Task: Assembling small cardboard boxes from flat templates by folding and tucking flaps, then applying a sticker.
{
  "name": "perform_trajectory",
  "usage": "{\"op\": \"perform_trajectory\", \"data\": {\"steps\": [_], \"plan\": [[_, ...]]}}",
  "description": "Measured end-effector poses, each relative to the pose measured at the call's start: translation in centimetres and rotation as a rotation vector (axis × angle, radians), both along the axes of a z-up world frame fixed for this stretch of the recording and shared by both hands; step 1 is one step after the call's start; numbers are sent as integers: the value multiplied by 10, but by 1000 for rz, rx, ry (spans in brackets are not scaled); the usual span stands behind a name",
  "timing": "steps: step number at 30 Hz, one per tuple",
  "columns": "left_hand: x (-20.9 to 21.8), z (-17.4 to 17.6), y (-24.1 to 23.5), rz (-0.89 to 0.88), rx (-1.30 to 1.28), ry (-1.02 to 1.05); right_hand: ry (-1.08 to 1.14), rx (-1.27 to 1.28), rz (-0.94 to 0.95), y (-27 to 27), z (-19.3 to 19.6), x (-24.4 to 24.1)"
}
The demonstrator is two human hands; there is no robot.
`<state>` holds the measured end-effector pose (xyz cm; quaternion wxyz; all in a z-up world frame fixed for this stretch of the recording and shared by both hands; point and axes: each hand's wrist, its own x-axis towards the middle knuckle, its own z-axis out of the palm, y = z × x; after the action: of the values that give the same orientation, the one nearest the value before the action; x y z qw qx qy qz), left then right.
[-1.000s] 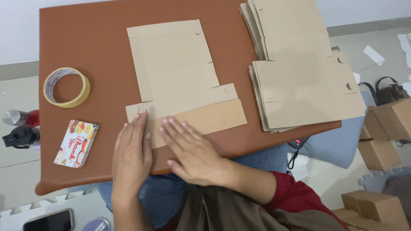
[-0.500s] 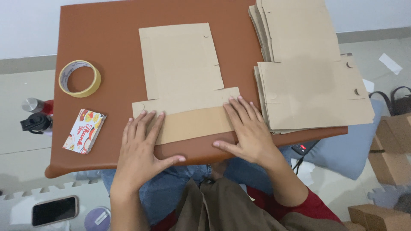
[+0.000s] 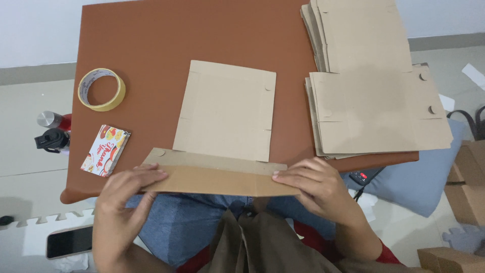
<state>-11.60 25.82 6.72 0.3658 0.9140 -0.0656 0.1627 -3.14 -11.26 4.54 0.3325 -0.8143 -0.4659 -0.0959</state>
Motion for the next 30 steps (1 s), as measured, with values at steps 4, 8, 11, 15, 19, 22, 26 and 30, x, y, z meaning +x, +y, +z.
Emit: {"op": "perform_trajectory", "data": {"steps": [4, 8, 11, 15, 19, 22, 26, 30], "plan": [[30, -2, -18, 210, -125, -157, 96, 173, -158, 21, -5, 8], [57, -17, -39, 254, -42, -134, 385, 373, -479, 39, -13, 12], [61, -33, -59, 244, 205, -47, 514, 334, -542, 47, -15, 14], [64, -37, -79, 214, 262, 96, 366, 185, -594, 48, -30, 6], [72, -40, -74, 186, 332, 180, 19, -28, -651, 50, -25, -1], [79, -40, -67, 141, 404, 287, -190, -195, -547, 48, -30, 0], [84, -41, -58, 94, 417, 306, -84, -283, -131, 57, -47, -1], [84, -39, -51, 89, 309, 278, -25, -224, 10, 79, -51, 6]]}}
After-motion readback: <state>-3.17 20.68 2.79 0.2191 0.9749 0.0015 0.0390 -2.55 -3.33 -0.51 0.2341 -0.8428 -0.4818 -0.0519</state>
